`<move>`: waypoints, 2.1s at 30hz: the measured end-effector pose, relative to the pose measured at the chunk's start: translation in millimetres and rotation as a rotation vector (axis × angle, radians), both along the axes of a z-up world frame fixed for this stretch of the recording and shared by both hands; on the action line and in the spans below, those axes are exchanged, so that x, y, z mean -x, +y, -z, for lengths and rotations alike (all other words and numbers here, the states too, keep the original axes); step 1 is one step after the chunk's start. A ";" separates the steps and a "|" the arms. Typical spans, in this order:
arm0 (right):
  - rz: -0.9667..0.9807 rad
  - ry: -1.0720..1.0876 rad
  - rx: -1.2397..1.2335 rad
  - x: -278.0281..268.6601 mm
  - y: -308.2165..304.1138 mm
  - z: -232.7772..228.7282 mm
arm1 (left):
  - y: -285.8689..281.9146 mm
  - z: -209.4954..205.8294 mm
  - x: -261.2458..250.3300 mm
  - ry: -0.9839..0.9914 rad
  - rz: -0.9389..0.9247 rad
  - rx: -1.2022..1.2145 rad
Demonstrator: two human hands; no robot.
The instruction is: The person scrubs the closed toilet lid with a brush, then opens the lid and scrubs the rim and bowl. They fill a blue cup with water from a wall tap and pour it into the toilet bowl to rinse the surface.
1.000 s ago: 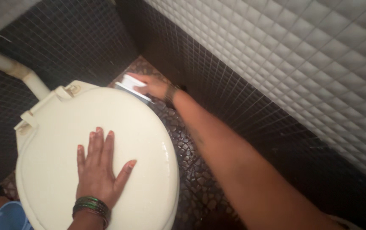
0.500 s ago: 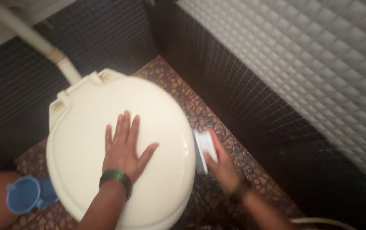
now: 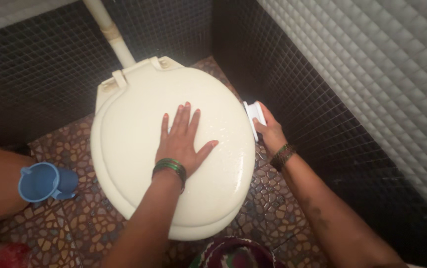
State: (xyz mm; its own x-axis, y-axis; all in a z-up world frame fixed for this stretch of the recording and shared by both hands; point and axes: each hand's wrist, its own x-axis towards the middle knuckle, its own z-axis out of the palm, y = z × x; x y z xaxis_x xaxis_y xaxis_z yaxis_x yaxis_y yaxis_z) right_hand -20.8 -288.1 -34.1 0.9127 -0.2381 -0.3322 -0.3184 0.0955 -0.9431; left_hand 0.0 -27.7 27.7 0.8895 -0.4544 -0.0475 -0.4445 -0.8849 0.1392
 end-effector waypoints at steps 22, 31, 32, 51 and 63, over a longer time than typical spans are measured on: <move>0.033 0.002 -0.069 86.2 6.9 1.0 | 45.4 -47.9 77.3 0.293 -0.250 -0.050; 0.067 -0.239 0.723 239.0 85.9 -70.0 | 251.4 -53.0 236.1 -0.540 -0.687 0.444; 0.159 -0.228 0.662 238.4 91.2 -75.0 | 261.3 -51.3 247.0 -0.587 -0.689 0.472; 0.474 -0.034 0.067 295.0 80.6 -70.6 | 141.0 -87.8 298.8 0.166 -0.881 0.405; 0.501 0.161 -0.043 292.1 93.5 -75.2 | 111.5 -89.9 301.6 -0.557 0.506 0.164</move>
State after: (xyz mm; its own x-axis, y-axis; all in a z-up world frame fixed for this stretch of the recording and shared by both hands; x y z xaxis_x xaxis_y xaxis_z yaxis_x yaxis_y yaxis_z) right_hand -313.0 -194.6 41.1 0.6270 -0.6153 -0.4778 -0.3642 0.3107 -0.8780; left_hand -301.6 83.8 117.6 0.4444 -0.7751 0.4491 -0.8327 -0.5423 -0.1119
